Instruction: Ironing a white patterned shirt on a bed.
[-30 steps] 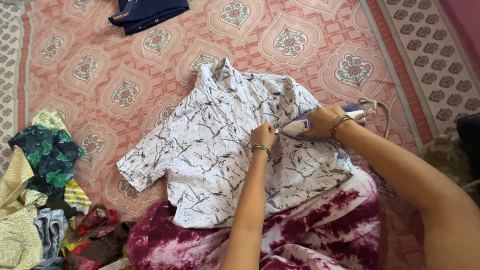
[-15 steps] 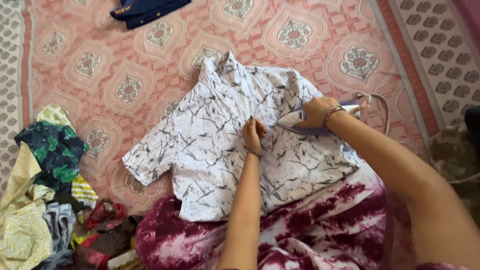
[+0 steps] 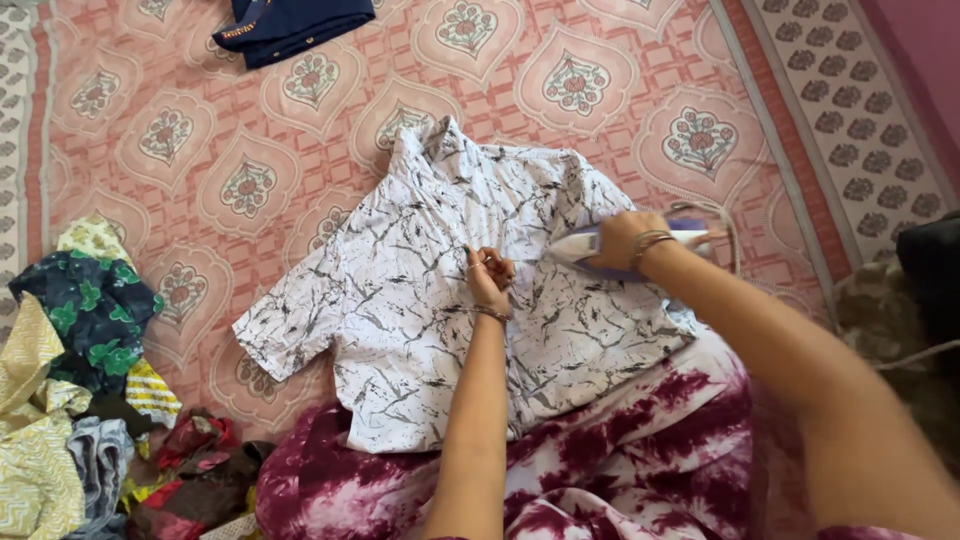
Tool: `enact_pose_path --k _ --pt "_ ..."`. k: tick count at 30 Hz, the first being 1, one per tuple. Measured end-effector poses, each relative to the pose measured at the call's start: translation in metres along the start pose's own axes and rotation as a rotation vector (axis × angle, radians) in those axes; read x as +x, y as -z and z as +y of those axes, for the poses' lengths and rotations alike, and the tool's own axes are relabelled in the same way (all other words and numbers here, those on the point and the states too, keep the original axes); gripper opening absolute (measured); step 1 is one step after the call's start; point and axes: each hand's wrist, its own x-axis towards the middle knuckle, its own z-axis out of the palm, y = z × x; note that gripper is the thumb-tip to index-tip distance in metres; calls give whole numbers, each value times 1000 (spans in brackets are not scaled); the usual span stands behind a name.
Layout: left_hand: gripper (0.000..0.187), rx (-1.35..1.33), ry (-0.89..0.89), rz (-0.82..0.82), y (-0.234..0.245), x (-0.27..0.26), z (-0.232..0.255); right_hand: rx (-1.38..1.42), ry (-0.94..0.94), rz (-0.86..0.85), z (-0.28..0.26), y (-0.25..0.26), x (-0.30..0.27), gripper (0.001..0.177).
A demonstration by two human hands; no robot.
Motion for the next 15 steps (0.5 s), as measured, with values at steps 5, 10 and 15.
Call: enact_pose_path --k 5,10,15 --pt "62 24 -29 -21 -7 -6 7 -114 -56 -55 61 -8 -11 75" --pt "61 14 -14 -50 -3 -2 3 -109 -45 13 86 -4 -17 70" --pt "60 26 13 -62 -2 -2 4 -135 -32 62 84 25 -33 70"
